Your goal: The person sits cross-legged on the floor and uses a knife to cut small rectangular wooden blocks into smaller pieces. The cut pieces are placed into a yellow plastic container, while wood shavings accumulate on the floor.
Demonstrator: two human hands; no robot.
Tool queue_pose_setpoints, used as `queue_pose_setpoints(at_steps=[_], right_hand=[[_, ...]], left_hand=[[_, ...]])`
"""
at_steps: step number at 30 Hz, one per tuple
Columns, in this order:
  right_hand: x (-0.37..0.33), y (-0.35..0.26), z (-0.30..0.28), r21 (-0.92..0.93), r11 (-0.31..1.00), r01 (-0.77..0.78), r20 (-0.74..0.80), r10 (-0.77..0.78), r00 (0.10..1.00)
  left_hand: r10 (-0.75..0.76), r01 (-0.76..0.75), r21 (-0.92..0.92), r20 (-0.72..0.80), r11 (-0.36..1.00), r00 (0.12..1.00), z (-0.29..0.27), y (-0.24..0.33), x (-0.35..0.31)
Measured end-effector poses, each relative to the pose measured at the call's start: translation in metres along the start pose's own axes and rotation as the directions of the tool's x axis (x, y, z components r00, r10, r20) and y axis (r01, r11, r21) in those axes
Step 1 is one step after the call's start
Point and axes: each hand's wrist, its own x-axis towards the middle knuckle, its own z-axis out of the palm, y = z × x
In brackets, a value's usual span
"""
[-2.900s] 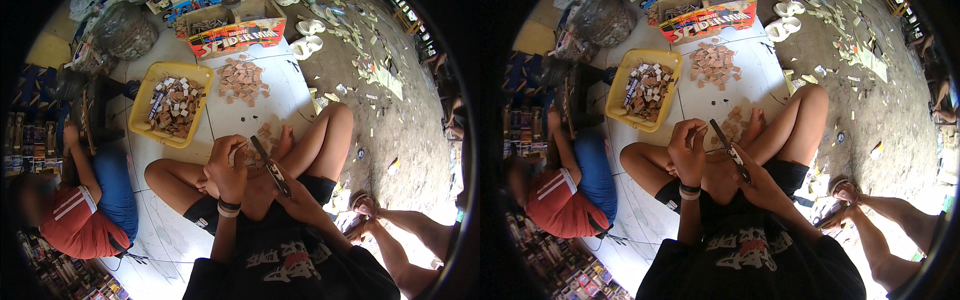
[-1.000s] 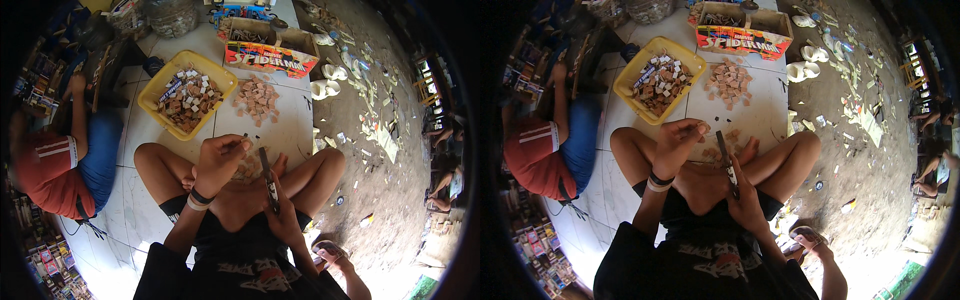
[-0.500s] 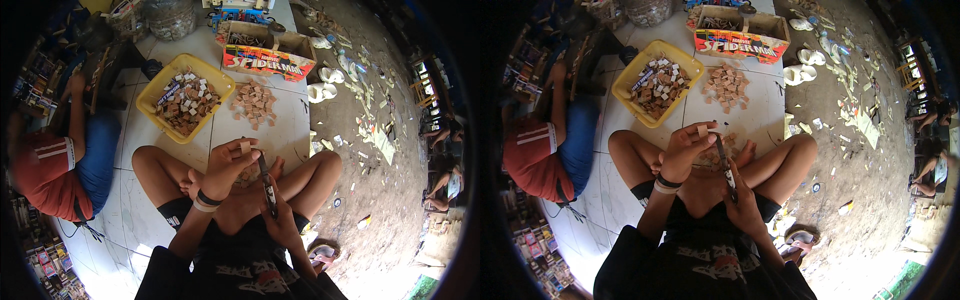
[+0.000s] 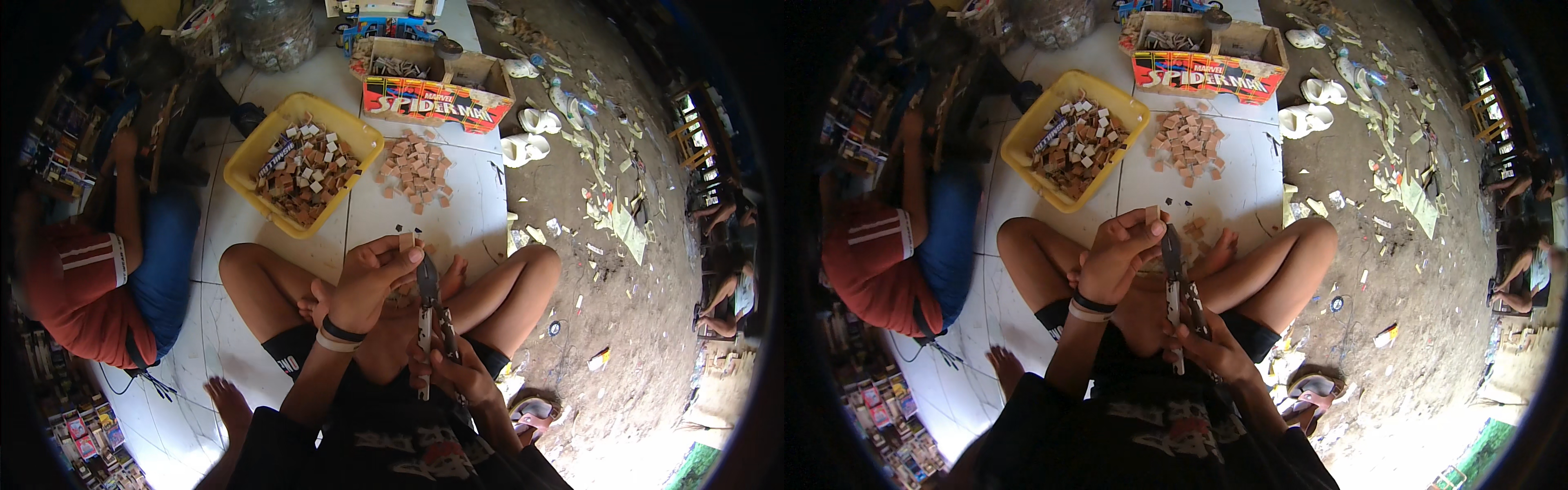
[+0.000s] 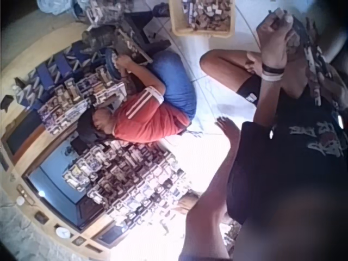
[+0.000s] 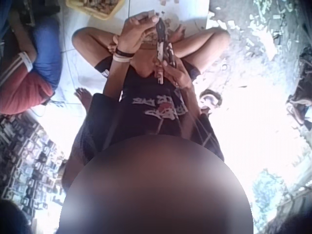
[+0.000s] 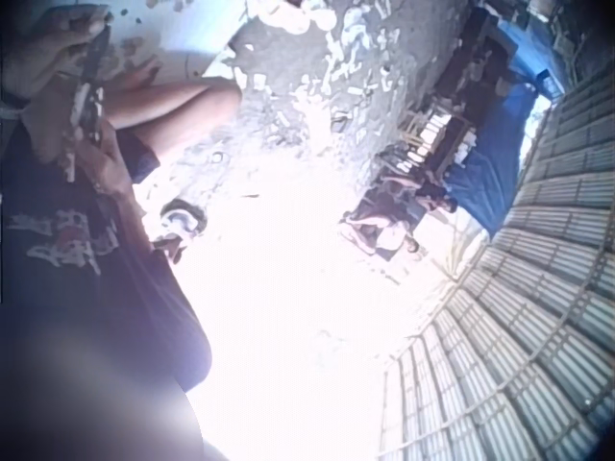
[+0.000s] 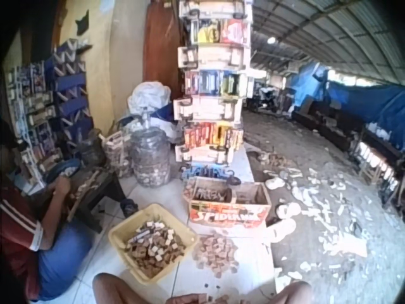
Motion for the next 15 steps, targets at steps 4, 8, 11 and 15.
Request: queue_pose_setpoints(at_steps=[4,8,11,15], right_hand=[[-0.002,-0.001,0.003,0.009,1.0,-0.001,-0.011,0.001,1.0],[-0.003,0.0,0.009,0.151,0.989,0.004,0.018,-0.006,1.0],[-0.005,0.002,0.014,0.281,0.96,0.009,0.047,-0.023,0.999],[-0.009,0.007,0.021,0.388,0.922,-0.011,0.064,-0.015,0.998]], left_hand=[[0.093,-0.094,-0.008,-0.029,0.996,0.995,0.002,0.003,0.001],[0.197,-0.189,0.097,-0.077,0.977,0.977,0.006,0.003,0.004],[0.316,-0.29,0.227,-0.092,0.93,0.944,0.012,0.0,0.004],[0.304,-0.259,0.259,-0.153,0.931,0.94,0.018,-0.005,0.0]])
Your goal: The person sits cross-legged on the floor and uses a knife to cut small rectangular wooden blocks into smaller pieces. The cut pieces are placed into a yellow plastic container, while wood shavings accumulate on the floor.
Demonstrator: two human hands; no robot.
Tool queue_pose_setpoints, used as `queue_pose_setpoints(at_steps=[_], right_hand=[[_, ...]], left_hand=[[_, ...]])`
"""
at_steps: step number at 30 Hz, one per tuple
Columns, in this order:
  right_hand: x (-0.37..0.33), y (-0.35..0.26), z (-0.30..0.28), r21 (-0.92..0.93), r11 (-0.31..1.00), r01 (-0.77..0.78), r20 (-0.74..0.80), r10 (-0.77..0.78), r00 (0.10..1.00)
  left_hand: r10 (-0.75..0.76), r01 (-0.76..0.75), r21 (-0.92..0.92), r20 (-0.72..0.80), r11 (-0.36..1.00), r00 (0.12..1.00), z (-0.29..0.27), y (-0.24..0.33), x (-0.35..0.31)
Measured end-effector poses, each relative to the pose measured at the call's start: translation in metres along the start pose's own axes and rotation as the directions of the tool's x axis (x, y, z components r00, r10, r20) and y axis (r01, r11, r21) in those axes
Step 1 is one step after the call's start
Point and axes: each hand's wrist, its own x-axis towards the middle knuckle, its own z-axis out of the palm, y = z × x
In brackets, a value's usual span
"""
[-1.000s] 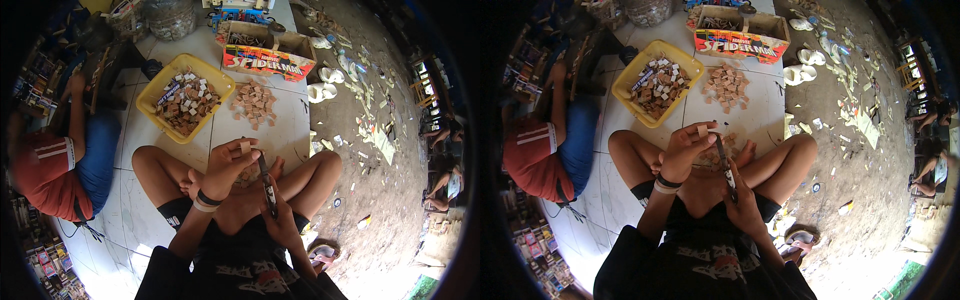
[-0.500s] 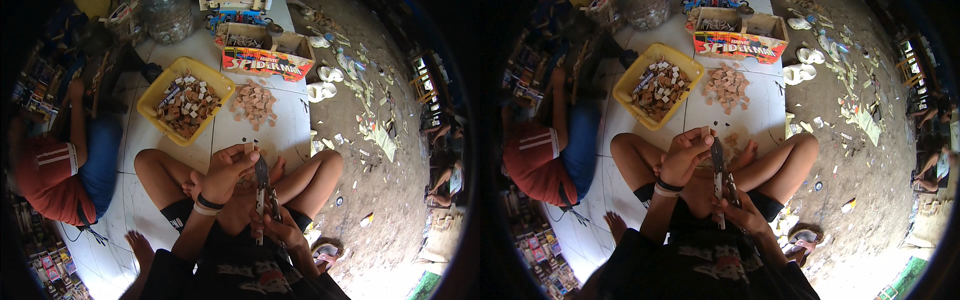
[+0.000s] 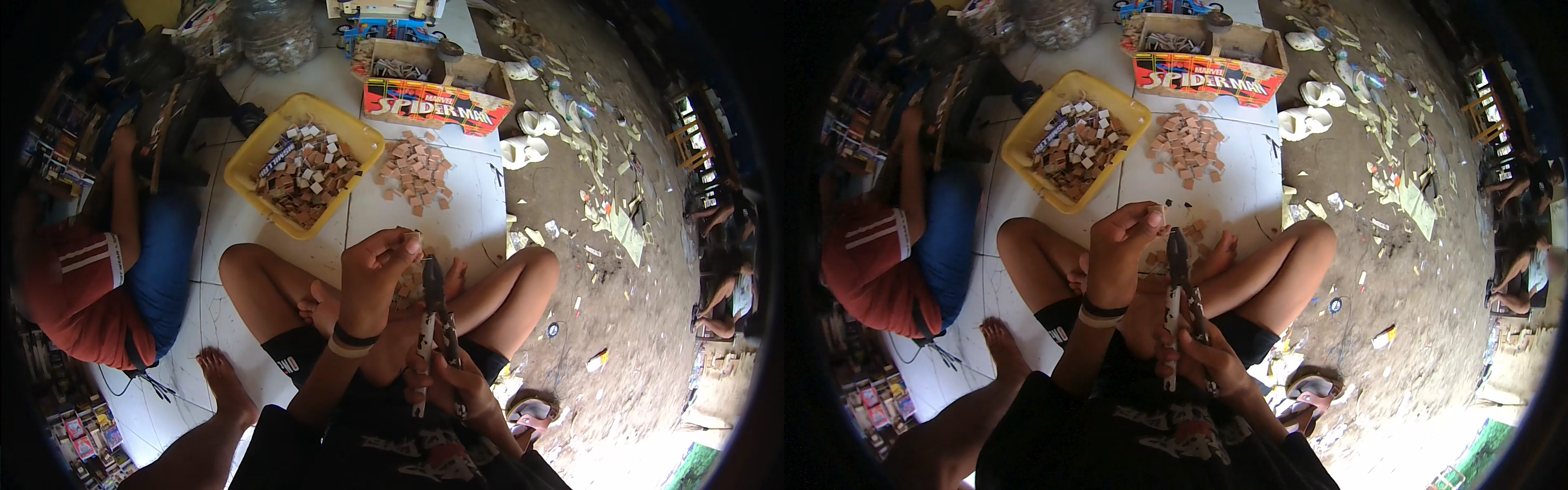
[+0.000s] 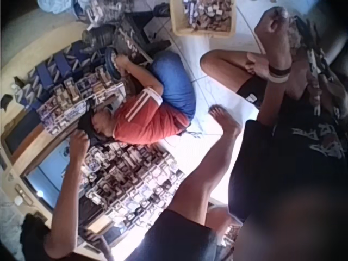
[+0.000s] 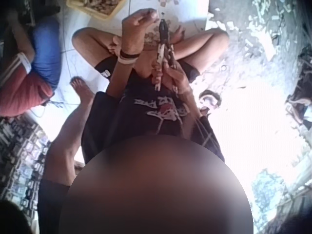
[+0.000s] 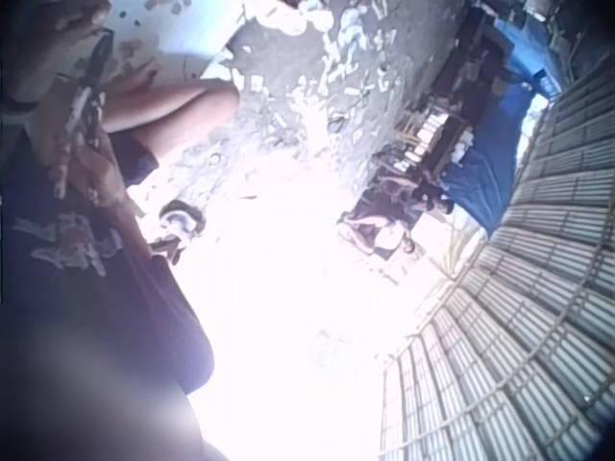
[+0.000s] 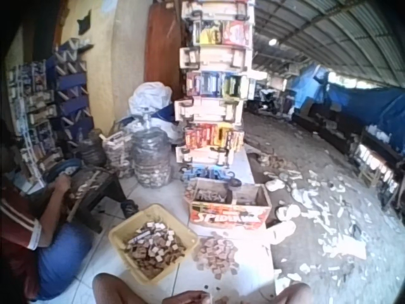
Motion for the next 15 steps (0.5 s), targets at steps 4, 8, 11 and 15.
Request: queue_pose_setpoints(at_steps=[4,8,11,15], right_hand=[[0.001,-0.001,0.0,-0.364,0.931,-0.013,-0.118,-0.032,0.993],[0.003,-0.012,-0.003,-0.757,0.648,-0.084,-0.233,-0.148,0.961],[0.002,-0.017,-0.001,-0.807,0.585,-0.082,-0.243,-0.201,0.949],[-0.005,-0.025,0.005,-0.664,0.74,-0.107,-0.301,-0.133,0.944]], left_hand=[[-0.044,0.044,-0.004,0.032,0.999,0.999,-0.005,0.001,0.002],[-0.024,0.022,0.019,0.123,1.0,0.992,-0.021,0.007,0.01],[0.015,-0.017,0.013,0.162,1.0,0.987,-0.026,0.008,0.013],[0.026,-0.036,0.04,0.24,0.999,0.97,-0.023,0.003,0.01]])
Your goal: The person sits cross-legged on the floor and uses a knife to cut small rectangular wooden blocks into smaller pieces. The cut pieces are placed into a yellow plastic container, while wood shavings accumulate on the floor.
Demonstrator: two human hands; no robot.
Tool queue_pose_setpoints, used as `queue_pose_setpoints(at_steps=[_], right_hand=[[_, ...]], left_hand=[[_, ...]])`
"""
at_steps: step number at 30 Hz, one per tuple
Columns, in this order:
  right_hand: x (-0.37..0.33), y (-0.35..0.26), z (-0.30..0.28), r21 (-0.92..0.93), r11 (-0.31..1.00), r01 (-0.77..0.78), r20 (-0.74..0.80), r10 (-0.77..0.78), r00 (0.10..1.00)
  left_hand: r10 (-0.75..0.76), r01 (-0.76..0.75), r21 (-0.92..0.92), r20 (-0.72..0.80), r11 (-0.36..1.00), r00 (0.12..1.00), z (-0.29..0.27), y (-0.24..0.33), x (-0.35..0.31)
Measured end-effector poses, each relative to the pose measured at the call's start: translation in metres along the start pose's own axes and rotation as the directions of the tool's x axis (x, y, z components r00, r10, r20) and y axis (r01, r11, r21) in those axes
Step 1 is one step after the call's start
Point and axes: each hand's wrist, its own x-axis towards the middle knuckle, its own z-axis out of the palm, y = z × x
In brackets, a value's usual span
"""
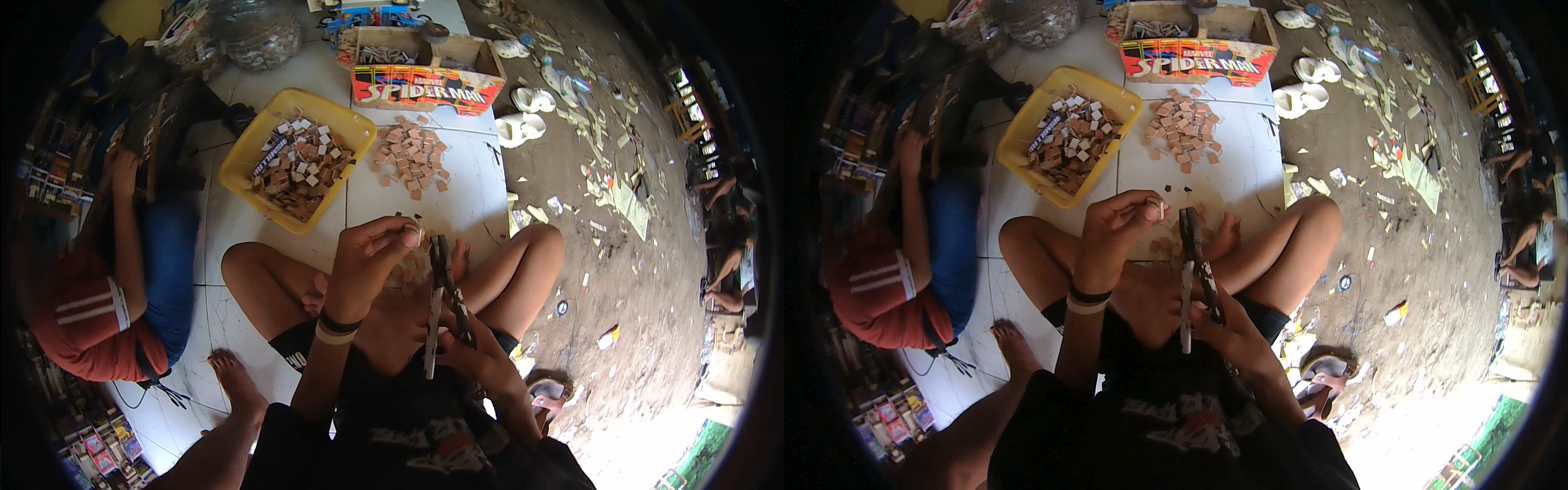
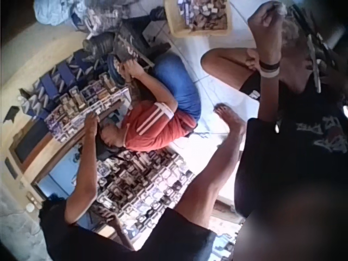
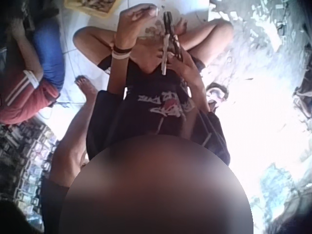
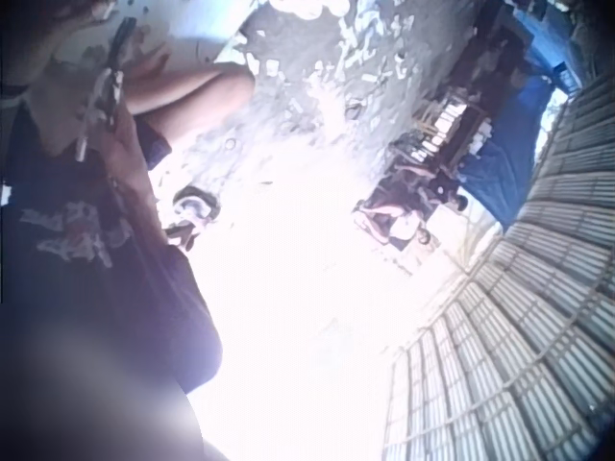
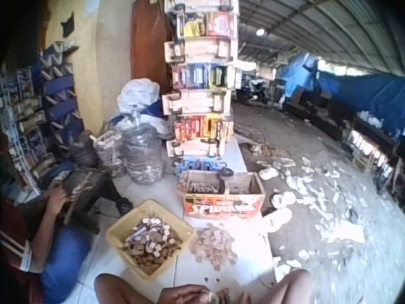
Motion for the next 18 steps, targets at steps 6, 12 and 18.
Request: queue_pose_setpoints(at_steps=[6,12,18], right_hand=[[-0.002,-0.006,0.001,0.048,0.999,-0.005,0.036,0.004,0.999],[-0.003,-0.005,0.002,0.03,1.0,-0.006,0.021,0.005,1.0],[-0.002,-0.003,0.002,0.049,0.999,-0.025,0.005,0.025,1.0]], left_hand=[[0.064,-0.067,0.092,0.027,0.994,0.998,0.009,-0.006,-0.002],[0.112,-0.114,0.13,0.024,0.985,0.993,0.012,-0.005,-0.003],[0.118,-0.119,0.126,0.02,0.985,0.993,0.013,-0.006,-0.004]])
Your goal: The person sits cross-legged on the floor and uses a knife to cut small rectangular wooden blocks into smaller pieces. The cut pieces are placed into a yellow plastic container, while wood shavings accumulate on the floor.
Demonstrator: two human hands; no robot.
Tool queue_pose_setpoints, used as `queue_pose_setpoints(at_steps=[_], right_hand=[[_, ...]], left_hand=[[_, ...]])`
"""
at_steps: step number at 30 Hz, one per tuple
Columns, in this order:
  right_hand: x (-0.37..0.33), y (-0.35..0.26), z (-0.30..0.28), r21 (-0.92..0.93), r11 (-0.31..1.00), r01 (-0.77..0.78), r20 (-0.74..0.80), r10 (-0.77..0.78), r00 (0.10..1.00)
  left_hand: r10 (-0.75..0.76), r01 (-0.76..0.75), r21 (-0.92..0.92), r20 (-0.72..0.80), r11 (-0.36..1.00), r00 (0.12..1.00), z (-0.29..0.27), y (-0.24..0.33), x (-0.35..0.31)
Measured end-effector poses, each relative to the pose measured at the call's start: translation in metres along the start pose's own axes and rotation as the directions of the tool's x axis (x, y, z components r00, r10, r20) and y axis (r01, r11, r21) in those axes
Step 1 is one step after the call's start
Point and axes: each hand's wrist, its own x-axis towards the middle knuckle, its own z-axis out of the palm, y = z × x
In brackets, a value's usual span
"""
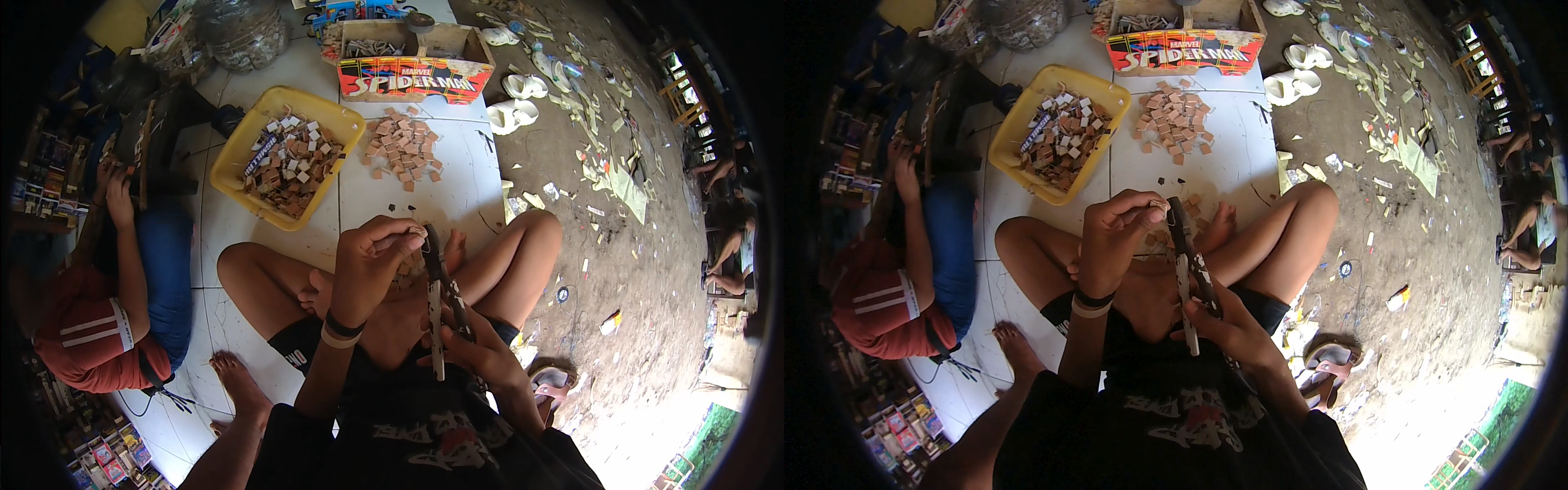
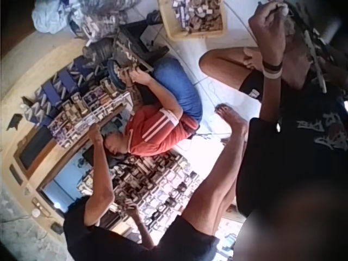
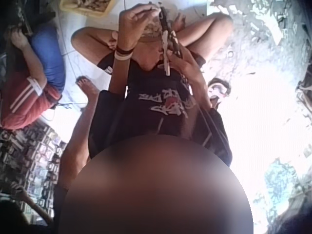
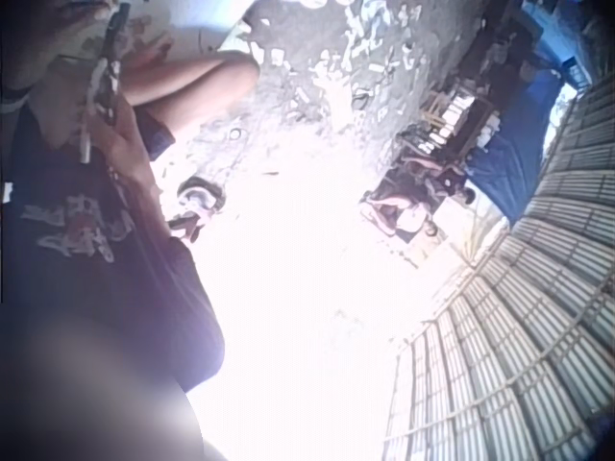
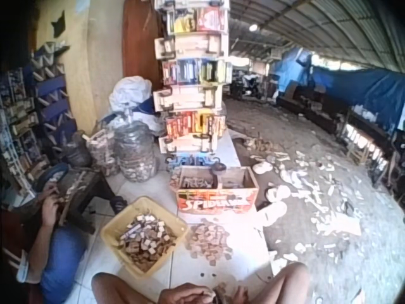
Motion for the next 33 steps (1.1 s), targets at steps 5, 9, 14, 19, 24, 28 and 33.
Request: queue_pose_setpoints(at_steps=[5,9,14,19,24,28,33], right_hand=[[0.0,0.002,0.001,0.001,1.0,0.003,-0.013,-0.003,1.0],[0.003,0.001,-0.001,-0.079,0.996,0.045,0.03,-0.042,0.999],[0.008,0.018,-0.011,-0.084,0.996,0.017,0.025,-0.015,1.0],[0.065,0.065,-0.029,-0.366,0.923,-0.121,-0.142,0.073,0.987],[0.076,0.089,-0.047,-0.55,0.828,0.111,-0.207,-0.264,0.942],[0.067,0.078,-0.049,-0.375,0.926,0.037,-0.259,-0.144,0.955],[0.063,0.077,-0.046,-0.405,0.903,0.141,-0.246,-0.257,0.935]], left_hand=[[0.001,-0.001,0.004,0.002,1.0,1.0,-0.001,0.0,-0.001],[0.021,-0.021,0.008,0.014,1.0,1.0,0.0,0.002,-0.001],[0.046,-0.046,0.035,0.002,0.998,0.999,-0.004,-0.009,-0.004],[-0.043,0.039,0.116,0.034,0.993,0.999,-0.015,-0.062,0.011],[-0.152,0.154,0.024,-0.069,0.988,0.986,-0.035,-0.094,0.004],[-0.225,0.201,-0.209,-0.095,0.957,0.97,-0.042,-0.079,-0.005],[-0.323,0.297,-0.184,-0.128,0.937,0.938,-0.039,-0.061,0.006]])
